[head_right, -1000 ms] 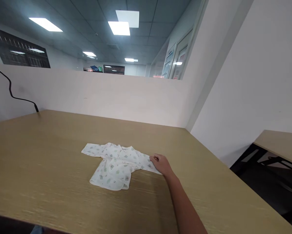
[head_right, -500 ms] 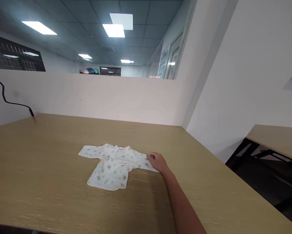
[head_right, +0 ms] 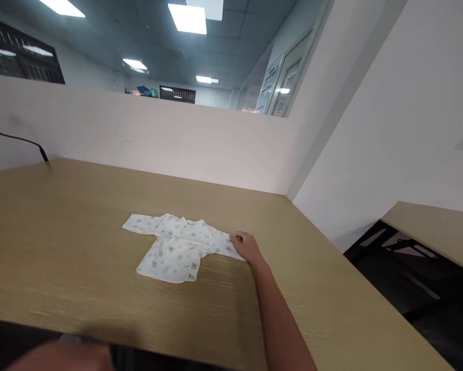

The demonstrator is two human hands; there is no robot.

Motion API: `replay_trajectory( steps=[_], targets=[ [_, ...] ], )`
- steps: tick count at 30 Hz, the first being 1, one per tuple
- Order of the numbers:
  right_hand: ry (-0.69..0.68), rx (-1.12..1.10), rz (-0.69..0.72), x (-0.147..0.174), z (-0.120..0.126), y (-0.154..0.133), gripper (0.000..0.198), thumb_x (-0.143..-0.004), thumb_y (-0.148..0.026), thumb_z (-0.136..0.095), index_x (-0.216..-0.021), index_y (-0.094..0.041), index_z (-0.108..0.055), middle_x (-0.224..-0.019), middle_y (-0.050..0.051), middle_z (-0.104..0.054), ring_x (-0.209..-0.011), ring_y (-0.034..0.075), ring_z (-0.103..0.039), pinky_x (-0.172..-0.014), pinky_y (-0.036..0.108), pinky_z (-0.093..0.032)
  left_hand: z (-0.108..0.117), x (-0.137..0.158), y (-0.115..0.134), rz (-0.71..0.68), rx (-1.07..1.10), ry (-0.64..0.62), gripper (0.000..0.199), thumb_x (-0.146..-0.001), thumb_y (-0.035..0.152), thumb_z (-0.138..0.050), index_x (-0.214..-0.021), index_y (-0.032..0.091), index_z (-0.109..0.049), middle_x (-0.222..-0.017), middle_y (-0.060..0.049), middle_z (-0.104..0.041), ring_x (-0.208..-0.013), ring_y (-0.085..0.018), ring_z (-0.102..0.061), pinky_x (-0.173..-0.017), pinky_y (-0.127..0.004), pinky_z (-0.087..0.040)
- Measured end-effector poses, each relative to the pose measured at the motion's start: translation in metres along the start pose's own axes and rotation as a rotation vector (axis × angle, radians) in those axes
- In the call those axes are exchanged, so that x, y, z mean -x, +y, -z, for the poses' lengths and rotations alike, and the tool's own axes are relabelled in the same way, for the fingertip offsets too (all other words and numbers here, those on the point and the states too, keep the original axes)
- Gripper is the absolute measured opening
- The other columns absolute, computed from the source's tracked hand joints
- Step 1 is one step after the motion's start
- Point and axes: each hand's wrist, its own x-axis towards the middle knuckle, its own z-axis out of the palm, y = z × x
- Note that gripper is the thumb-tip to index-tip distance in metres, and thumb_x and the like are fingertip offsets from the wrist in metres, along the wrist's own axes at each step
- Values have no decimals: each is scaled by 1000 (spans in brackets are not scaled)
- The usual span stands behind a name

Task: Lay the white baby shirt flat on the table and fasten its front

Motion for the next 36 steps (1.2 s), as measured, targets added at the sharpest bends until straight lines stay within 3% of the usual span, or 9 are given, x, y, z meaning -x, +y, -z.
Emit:
replay_trajectory(
  steps=[2, 4, 8, 13, 20, 24, 27, 31, 36],
  targets=[
    [3, 1, -8, 1, 0, 1, 41, -82, -51, -51, -66, -17, -64, -66, 3, -60, -66, 17, -51, -64, 28, -35, 37, -18, 11, -162, -28, -16, 45, -88, 65, -53, -101, 30, -78, -100, -9, -75, -100, -28, -70, -89, -41, -58],
    [-9, 30, -8, 2, 0, 3, 43, -84, -52, -48, -67, -16, -64, -67, 3, -60, -66, 17, -51, -64, 28, -36, 79, -50, 3, -175, -126, 314, 46, -98, 57, -40, -112, 28, -73, -116, -6, -73, -110, -26, -66, -97, -39, -53],
    [-21, 48, -19, 3, 2, 7, 46, -87, -54, -46, -73, -15, -67, -70, 4, -62, -69, 18, -54, -65, 28, -39, 135, -119, -61, 133, -486, 661, 51, -100, 52, -33, -124, 22, -67, -141, -12, -58, -132, -32, -51, -112, -53, -36],
    [50, -41, -54, 2, 5, 14, 43, -86, -53, -51, -78, -15, -69, -76, 5, -67, -74, 20, -57, -70, 29, -43, 156, -138, -124, 291, -711, 701, 59, -102, 53, -25, -150, 24, -45, -162, -11, -33, -151, -34, -24, -117, -69, -7],
    [132, 57, 35, -3, 5, 21, 35, -87, -47, -52, -85, -16, -70, -89, 10, -70, -81, 22, -59, -78, 34, -46, 175, -133, -141, 315, -742, 729, 63, -102, 55, -23, -154, 23, -39, -163, -7, -31, -152, -32, -23, -120, -61, -10],
    [147, 27, 147, 3, 3, -18, 32, -88, -42, -53, -93, -17, -71, -95, 12, -70, -90, 24, -60, -85, 36, -46, 175, -137, -145, 293, -779, 758, 63, -101, 52, -26, -153, 19, -40, -161, -8, -34, -151, -32, -25, -121, -61, -12],
    [-41, -157, 84, 20, 5, -73, 32, -89, -47, -56, -92, -19, -72, -86, 8, -69, -78, 21, -58, -70, 32, -45, 174, -138, -145, 258, -807, 801, 61, -100, 49, -32, -149, 16, -46, -159, -11, -39, -149, -32, -29, -121, -58, -16],
    [-683, -368, -43, 47, 5, -134, 31, -85, -48, -66, -95, -20, -77, -77, 4, -66, -66, 16, -56, -58, 26, -40, 173, -141, -145, 206, -827, 823, 52, -99, 41, -36, -140, 15, -55, -154, -12, -46, -147, -28, -35, -123, -52, -19],
    [-782, -228, -16, 57, -2, -148, 33, -85, -42, -66, -109, -22, -77, -66, 2, -62, -59, 14, -52, -56, 26, -36, 172, -143, -143, 220, -802, 814, 50, -99, 39, -35, -140, 17, -56, -154, -10, -46, -147, -28, -36, -120, -53, -25]
  ],
)
